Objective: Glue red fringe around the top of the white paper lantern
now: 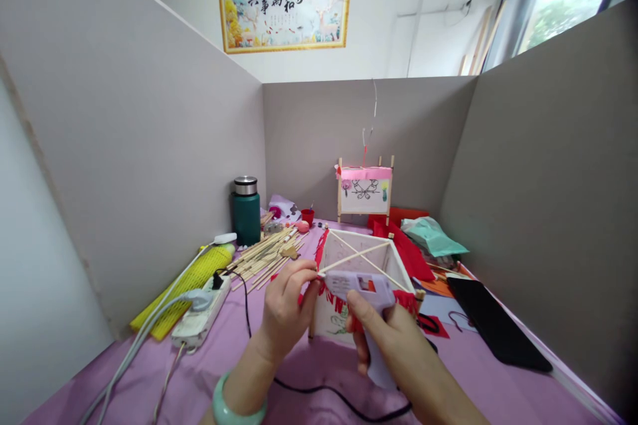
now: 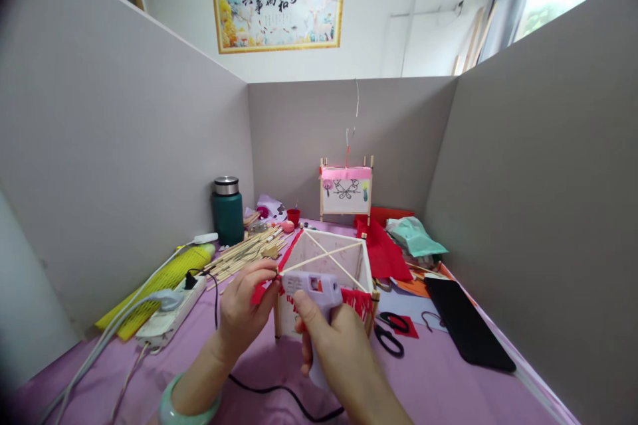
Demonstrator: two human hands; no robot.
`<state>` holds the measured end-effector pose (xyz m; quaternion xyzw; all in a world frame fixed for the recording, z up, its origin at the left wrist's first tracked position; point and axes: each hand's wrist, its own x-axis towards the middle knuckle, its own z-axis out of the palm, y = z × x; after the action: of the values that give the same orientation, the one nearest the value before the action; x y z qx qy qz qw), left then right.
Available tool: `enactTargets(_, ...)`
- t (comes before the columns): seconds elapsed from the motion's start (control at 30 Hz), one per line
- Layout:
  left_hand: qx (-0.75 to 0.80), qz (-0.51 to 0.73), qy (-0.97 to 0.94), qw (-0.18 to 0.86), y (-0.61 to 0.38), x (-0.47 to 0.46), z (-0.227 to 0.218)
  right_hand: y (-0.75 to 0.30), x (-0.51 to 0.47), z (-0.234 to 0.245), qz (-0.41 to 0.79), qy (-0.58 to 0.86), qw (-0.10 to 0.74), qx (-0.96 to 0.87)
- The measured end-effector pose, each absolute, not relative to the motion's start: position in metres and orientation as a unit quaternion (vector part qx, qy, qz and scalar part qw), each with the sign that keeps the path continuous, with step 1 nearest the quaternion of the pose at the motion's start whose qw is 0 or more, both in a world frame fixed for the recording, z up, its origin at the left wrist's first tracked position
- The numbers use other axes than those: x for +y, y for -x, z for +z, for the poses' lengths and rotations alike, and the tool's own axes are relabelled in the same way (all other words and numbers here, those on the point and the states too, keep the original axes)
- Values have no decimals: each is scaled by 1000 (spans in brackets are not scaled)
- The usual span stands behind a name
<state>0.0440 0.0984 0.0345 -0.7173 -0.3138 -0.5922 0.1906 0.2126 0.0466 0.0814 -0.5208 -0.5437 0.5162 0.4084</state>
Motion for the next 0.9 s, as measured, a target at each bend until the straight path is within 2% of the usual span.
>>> enactTargets(0.4, -307, -600, 717, 179, -44, 99, 35, -220, 45, 87, 533, 525, 406, -525)
enactTargets(0.57, -314, -599, 717, 167, -46, 97, 39, -223, 41, 86, 539, 512, 437, -507)
enactTargets(0.7, -341, -596, 716, 127, -49, 92, 45, -227, 32, 84, 536, 505, 456, -499)
enactTargets(0.9, -397, -568, 717, 79, -51, 86, 55, -250, 14, 67, 517, 531, 432, -514)
